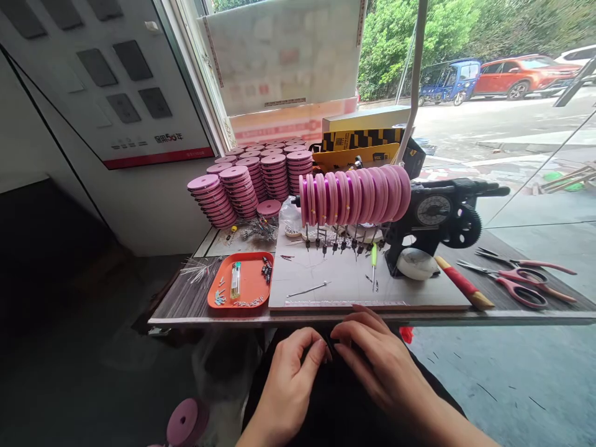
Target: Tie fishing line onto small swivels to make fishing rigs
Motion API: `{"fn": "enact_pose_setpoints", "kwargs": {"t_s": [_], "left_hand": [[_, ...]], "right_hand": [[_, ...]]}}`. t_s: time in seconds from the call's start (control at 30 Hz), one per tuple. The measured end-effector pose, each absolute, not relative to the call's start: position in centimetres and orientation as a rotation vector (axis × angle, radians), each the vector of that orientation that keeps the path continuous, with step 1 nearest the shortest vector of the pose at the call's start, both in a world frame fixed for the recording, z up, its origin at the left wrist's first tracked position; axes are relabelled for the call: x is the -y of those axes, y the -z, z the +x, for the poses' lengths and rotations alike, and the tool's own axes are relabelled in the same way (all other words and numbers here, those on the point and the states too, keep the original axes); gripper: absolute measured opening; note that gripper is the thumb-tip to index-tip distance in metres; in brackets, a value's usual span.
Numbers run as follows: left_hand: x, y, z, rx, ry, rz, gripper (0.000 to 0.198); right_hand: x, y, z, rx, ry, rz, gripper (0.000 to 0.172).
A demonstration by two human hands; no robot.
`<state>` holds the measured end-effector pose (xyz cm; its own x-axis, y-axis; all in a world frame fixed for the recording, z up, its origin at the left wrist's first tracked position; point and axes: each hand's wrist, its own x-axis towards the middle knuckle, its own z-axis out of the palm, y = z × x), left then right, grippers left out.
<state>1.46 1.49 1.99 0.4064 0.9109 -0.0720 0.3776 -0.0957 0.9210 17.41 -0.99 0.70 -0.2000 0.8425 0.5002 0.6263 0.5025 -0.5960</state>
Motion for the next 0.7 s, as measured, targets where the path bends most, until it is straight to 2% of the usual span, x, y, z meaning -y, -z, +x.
{"fn": "enact_pose_setpoints", "kwargs": {"t_s": [0.7], "left_hand": [[-1.31, -1.71, 1.85, -1.161, -0.696, 1.626, 0.032]], "right_hand": [[0.91, -0.60, 16.97, 1.939, -0.290, -1.214, 0.019]]}}
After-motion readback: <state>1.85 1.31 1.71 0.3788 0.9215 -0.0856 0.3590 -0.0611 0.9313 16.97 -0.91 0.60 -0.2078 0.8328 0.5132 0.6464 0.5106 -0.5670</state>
